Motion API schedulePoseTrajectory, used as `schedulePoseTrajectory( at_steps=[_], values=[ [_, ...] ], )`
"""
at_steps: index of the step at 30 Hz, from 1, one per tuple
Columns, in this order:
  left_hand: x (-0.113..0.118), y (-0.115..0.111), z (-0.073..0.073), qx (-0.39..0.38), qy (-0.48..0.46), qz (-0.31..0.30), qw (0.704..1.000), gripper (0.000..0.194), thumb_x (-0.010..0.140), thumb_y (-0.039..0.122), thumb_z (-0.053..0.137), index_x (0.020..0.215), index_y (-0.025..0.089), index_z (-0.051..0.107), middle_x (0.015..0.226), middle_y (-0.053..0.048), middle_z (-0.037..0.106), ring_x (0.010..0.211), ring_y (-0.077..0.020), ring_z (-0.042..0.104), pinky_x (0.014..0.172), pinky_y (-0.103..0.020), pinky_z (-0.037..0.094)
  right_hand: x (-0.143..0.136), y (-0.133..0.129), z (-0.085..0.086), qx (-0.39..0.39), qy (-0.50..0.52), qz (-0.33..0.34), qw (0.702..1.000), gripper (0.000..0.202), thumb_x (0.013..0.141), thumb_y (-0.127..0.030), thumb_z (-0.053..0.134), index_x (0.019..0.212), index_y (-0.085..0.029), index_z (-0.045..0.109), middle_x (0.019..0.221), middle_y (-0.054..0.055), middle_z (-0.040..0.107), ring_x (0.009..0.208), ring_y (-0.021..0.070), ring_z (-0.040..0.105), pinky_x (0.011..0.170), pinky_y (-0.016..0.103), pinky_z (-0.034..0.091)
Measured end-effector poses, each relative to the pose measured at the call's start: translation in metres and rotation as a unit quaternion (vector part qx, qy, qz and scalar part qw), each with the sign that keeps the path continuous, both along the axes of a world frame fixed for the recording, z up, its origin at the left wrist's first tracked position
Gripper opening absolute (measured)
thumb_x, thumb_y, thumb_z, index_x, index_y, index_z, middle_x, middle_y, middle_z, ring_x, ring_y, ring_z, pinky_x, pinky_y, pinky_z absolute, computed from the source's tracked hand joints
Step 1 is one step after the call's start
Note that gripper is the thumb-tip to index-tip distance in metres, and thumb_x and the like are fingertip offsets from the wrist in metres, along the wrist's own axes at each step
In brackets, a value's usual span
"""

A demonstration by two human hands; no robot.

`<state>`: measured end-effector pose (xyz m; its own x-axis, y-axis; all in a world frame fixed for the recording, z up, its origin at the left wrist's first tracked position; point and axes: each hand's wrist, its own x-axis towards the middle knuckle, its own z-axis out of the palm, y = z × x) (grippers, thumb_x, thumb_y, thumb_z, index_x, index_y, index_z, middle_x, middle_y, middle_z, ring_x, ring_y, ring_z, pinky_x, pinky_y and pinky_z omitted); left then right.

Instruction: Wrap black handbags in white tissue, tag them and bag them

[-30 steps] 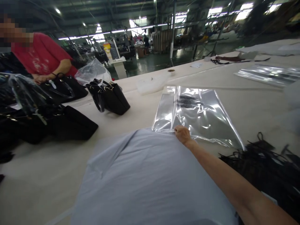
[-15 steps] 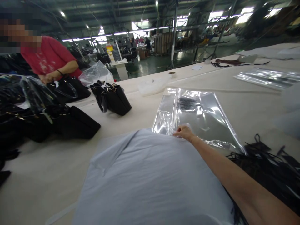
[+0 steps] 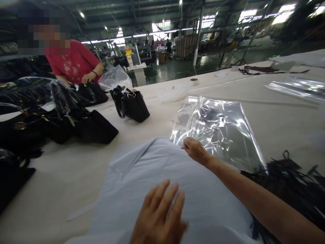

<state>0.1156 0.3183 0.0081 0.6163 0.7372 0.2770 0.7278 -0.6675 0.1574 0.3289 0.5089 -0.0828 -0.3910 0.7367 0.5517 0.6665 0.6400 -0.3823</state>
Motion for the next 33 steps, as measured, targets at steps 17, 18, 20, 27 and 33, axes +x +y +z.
schedulePoseTrajectory(
  at_steps=[17, 18, 20, 27, 33],
  values=[
    [-0.034, 0.095, -0.055, 0.172, 0.168, 0.049, 0.969, 0.025, 0.087, 0.007, 0.043, 0.065, 0.017, 0.049, 0.06, -0.002, 0.053, 0.057, -0.0185, 0.051, 0.057, -0.03, 0.033, 0.006, -0.092, -0.008, -0.181, -0.031, -0.003, 0.983, 0.019, 0.091, -0.026, 0.047, 0.077, -0.02, 0.058, 0.07, 0.001, 0.06, 0.062, 0.0132, 0.053, 0.06, 0.025, 0.039],
    [-0.04, 0.092, -0.055, 0.186, 0.165, 0.045, 0.968, 0.025, 0.088, 0.007, 0.042, 0.066, 0.018, 0.049, 0.058, -0.001, 0.052, 0.055, -0.0175, 0.05, 0.056, -0.029, 0.032, 0.009, -0.096, -0.011, -0.125, -0.075, 0.002, 0.989, 0.02, 0.092, -0.021, 0.044, 0.078, -0.019, 0.059, 0.069, 0.002, 0.06, 0.062, 0.0142, 0.052, 0.06, 0.026, 0.038],
    [-0.051, 0.085, -0.055, 0.216, 0.16, 0.041, 0.962, 0.024, 0.089, 0.008, 0.043, 0.068, 0.017, 0.049, 0.055, 0.001, 0.049, 0.052, -0.0155, 0.048, 0.055, -0.029, 0.03, 0.017, -0.105, -0.018, -0.011, -0.168, 0.014, 0.986, 0.024, 0.09, -0.008, 0.039, 0.084, -0.017, 0.061, 0.068, 0.004, 0.06, 0.061, 0.0155, 0.05, 0.06, 0.028, 0.036],
    [-0.098, 0.057, -0.056, 0.204, 0.155, 0.032, 0.966, 0.02, 0.093, 0.015, 0.044, 0.074, 0.017, 0.052, 0.051, 0.004, 0.048, 0.047, -0.0113, 0.045, 0.053, -0.027, 0.028, 0.06, -0.137, -0.031, 0.063, -0.255, -0.026, 0.965, 0.023, 0.084, -0.003, 0.041, 0.081, -0.016, 0.059, 0.069, 0.005, 0.059, 0.063, 0.0178, 0.052, 0.066, 0.031, 0.037],
    [-0.113, 0.037, -0.056, 0.135, 0.133, 0.021, 0.982, 0.021, 0.094, 0.023, 0.043, 0.077, 0.018, 0.054, 0.053, 0.004, 0.051, 0.047, -0.0107, 0.046, 0.051, -0.026, 0.029, 0.078, -0.154, -0.032, -0.008, -0.109, -0.118, 0.987, 0.022, 0.093, -0.022, 0.037, 0.084, -0.017, 0.057, 0.068, 0.005, 0.061, 0.061, 0.0166, 0.057, 0.062, 0.028, 0.042]
  ],
)
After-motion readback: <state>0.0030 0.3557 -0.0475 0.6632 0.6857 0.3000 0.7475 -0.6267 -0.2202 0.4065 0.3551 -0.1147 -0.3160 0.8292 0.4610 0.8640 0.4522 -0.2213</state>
